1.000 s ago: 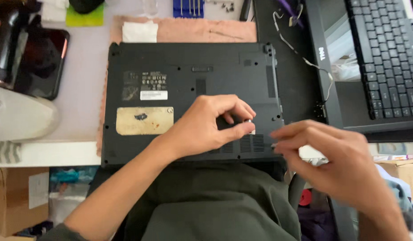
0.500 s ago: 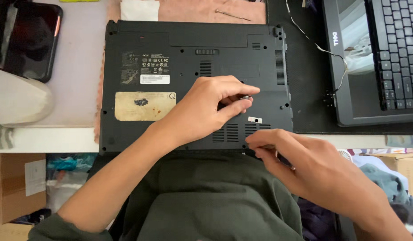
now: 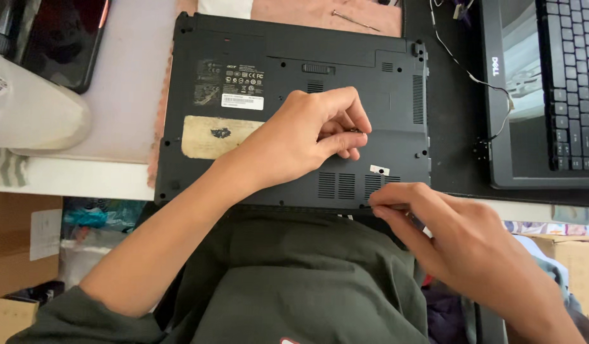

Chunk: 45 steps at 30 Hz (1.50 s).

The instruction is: The person uses a screwdriver to remove multiple screws from the bottom casing of a laptop. They systematically unscrew fasteners along the edges and center of the device, placing the screws on the work surface.

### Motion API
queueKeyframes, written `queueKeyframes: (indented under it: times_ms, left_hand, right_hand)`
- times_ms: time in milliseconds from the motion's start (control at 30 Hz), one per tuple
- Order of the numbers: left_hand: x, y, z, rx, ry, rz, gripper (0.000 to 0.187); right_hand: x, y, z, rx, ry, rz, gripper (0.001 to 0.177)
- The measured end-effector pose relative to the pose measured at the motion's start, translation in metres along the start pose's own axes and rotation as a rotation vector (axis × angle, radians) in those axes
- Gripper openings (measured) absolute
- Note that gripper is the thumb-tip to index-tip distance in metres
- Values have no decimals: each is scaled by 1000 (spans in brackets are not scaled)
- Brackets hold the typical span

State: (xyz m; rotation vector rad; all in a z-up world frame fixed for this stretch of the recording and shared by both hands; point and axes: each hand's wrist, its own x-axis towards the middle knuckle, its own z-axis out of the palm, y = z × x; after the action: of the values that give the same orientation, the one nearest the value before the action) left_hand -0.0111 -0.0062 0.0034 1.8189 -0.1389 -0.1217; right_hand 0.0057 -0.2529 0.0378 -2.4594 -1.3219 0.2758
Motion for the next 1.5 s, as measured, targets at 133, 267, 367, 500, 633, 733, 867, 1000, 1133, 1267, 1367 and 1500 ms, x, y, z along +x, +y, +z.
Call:
queueKeyframes:
  times_ms: [133, 267, 367, 500, 633, 733, 867, 1000, 1133, 1267, 1367, 1500]
  left_hand:
    - [0, -2, 1, -43, 14, 8, 7]
    - [2, -1, 3, -55, 35, -12, 7]
    - [1, 2, 3, -40, 35, -38, 13]
    - [0, -1, 3, 9, 31, -40, 13]
    - [0, -2, 3, 45, 16, -61, 17]
    - [-2, -3, 3, 63, 13, -34, 22]
    - [-4, -4, 2, 62, -49, -21, 23]
    - [-6, 1, 1, 85, -158, 25, 17]
    - [-8, 0, 3, 97, -169, -4, 17]
    - [-11, 0, 3, 93, -166, -49, 17]
    - [-12, -6, 4, 96, -163, 0, 15]
    - [-10, -24, 10, 134, -176, 242, 14]
  right_hand:
    - [0, 0, 3, -24, 25, -54, 14]
    - [-2, 4, -1, -166, -18, -64, 21]
    - [1, 2, -7, -329, -74, -182, 32]
    - [-1, 5, -7, -425, -197, -223, 33]
    - [2, 5, -8, -436, -329, -229, 26]
    - [6, 1, -7, -448, -360, -183, 35]
    - [11, -3, -5, -705, -350, -194, 52]
    - [8, 7, -2, -638, -450, -280, 31]
    - [14, -1, -9, -512, -408, -265, 35]
    - [16, 4, -17, -432, -522, -316, 39]
    - [17, 4, -15, -451, -371, -396, 18]
    - [13, 8, -10, -683, -224, -371, 46]
